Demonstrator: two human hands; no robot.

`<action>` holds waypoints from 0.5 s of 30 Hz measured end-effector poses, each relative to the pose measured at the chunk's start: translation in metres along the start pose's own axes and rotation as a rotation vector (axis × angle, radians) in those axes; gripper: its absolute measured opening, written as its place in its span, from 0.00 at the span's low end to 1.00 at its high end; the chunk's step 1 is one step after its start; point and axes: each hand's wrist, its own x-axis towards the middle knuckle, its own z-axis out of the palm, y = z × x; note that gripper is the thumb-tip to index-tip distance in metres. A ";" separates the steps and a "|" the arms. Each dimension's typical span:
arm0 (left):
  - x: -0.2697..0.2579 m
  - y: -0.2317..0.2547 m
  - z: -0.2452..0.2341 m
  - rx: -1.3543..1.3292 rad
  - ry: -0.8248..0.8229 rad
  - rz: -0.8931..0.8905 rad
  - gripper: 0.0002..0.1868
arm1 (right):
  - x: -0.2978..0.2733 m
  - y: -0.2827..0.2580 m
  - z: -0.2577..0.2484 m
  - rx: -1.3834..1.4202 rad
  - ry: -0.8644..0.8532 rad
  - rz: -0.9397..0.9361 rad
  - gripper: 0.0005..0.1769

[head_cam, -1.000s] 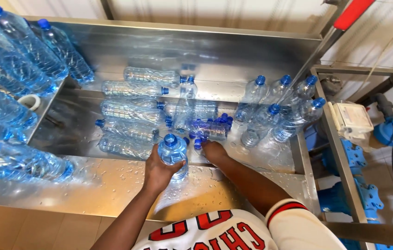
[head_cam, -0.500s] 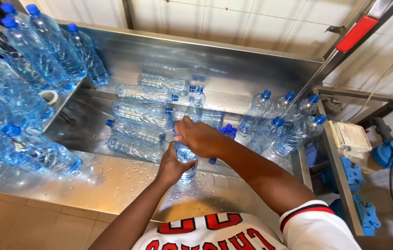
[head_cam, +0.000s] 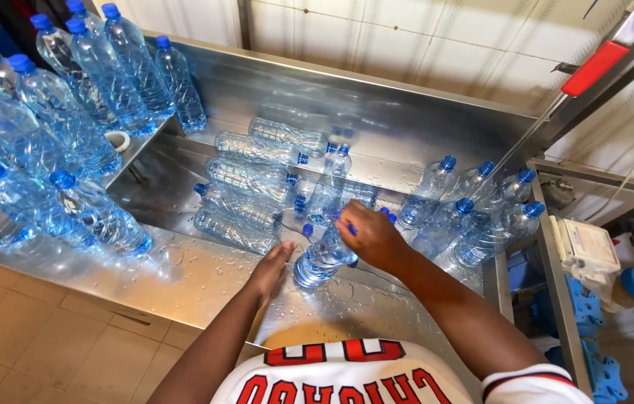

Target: The person repeatedly picks up empty plastic water bottles from a stainless steel tray, places them under a water spigot to fill them, and then moves the filled bottles to a separate area. The process is repeated continuously for numerous bottles.

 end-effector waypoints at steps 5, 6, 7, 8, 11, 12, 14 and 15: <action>-0.047 0.034 0.046 -0.331 -0.057 -0.176 0.50 | -0.027 0.037 -0.027 0.219 0.288 -0.028 0.10; -0.044 0.040 0.056 -0.532 -0.098 -0.116 0.48 | -0.030 0.042 -0.036 0.223 0.423 -0.063 0.11; -0.037 0.041 0.050 -0.527 -0.103 -0.119 0.48 | -0.034 0.038 -0.044 0.219 0.429 -0.059 0.11; -0.029 0.043 0.044 -0.552 -0.030 -0.025 0.40 | -0.039 0.035 -0.053 0.216 0.493 -0.038 0.16; -0.002 0.045 0.024 -0.358 0.003 0.283 0.32 | -0.056 0.038 -0.039 0.497 0.649 0.423 0.19; 0.005 0.042 0.017 -0.147 -0.022 0.496 0.34 | -0.063 0.041 -0.028 0.794 0.700 0.863 0.21; 0.004 0.056 0.015 0.021 -0.040 0.544 0.36 | -0.080 0.087 -0.004 0.916 0.681 1.030 0.20; 0.003 0.062 0.014 0.190 -0.047 0.594 0.39 | -0.090 0.109 0.008 1.048 0.650 1.192 0.20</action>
